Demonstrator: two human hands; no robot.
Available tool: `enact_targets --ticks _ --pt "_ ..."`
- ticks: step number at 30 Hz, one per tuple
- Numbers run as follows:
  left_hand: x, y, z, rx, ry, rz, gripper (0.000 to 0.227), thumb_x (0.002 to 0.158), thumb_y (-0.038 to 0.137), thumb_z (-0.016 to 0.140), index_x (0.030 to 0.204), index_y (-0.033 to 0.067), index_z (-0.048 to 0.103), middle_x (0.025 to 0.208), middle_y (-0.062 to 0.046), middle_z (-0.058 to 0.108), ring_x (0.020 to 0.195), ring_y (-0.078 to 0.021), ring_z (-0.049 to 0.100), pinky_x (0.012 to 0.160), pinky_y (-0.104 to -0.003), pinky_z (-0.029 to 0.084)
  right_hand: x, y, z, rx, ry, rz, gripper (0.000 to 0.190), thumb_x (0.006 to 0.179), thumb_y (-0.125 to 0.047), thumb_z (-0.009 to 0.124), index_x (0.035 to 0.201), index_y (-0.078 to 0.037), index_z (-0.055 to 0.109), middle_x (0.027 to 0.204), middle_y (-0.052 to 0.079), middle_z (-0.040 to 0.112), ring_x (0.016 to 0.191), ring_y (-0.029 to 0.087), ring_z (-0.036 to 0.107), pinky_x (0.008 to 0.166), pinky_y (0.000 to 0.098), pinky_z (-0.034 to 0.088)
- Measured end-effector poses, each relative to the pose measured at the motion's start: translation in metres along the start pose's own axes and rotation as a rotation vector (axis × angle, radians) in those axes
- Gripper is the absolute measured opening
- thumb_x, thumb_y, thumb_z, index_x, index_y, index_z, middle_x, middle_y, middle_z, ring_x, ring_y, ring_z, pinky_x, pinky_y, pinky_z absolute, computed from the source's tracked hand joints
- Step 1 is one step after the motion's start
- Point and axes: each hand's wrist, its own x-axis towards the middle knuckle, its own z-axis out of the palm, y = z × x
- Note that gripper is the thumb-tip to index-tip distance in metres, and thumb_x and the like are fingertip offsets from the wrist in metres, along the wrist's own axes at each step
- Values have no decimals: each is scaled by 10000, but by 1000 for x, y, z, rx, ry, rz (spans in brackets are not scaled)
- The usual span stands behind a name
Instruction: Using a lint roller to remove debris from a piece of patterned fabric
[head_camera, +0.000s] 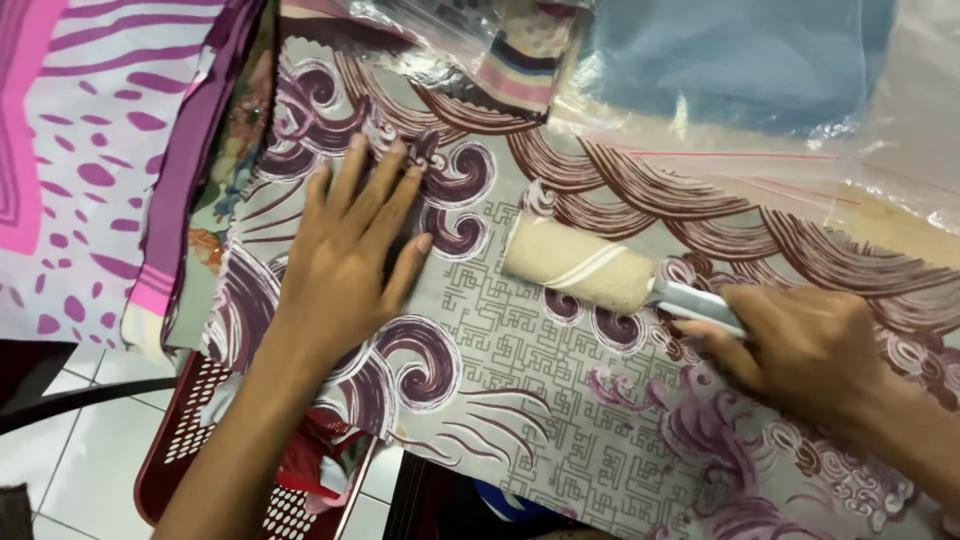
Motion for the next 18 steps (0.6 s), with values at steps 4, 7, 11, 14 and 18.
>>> enact_targets --ticks 4,7,11,14,18 --pt "-15 -3 -10 -56 51 -76 538 1044 270 680 1494 13 536 1620 -169 427 1538 -333 293 1279 -640 211 13 6 -4 -78 -73 103 410 1051 -414 597 794 -95 619 479 -14 464 340 143 392 328 367 296" --pt "-25 3 -20 -41 28 -114 515 1023 264 677 1474 47 555 1563 -152 512 1505 -335 378 1256 -591 287 4 27 10 -120 -69 248 432 1119 -427 587 837 -101 580 538 16 455 401 145 342 376 354 272" --pt "-34 2 -19 -2 28 -120 488 1017 310 670 1417 37 612 1527 -167 555 1484 -370 410 1219 -622 321 24 12 12 -51 -43 67 362 1071 -371 530 894 -68 617 483 -6 423 328 136 344 287 378 298" --pt "-38 -1 -12 47 -31 -136 541 1059 384 548 1485 51 559 1588 -148 494 1534 -323 314 1263 -564 214 51 -13 11 116 -25 -116 407 1010 -396 524 908 -34 680 467 -24 491 296 145 443 230 369 333" --pt "-38 -1 -14 90 -25 -122 558 1073 382 533 1536 70 512 1616 -101 461 1541 -313 307 1251 -555 229 64 -10 23 20 -122 -84 465 1038 -496 450 809 -129 621 466 -52 482 299 126 443 230 360 334"
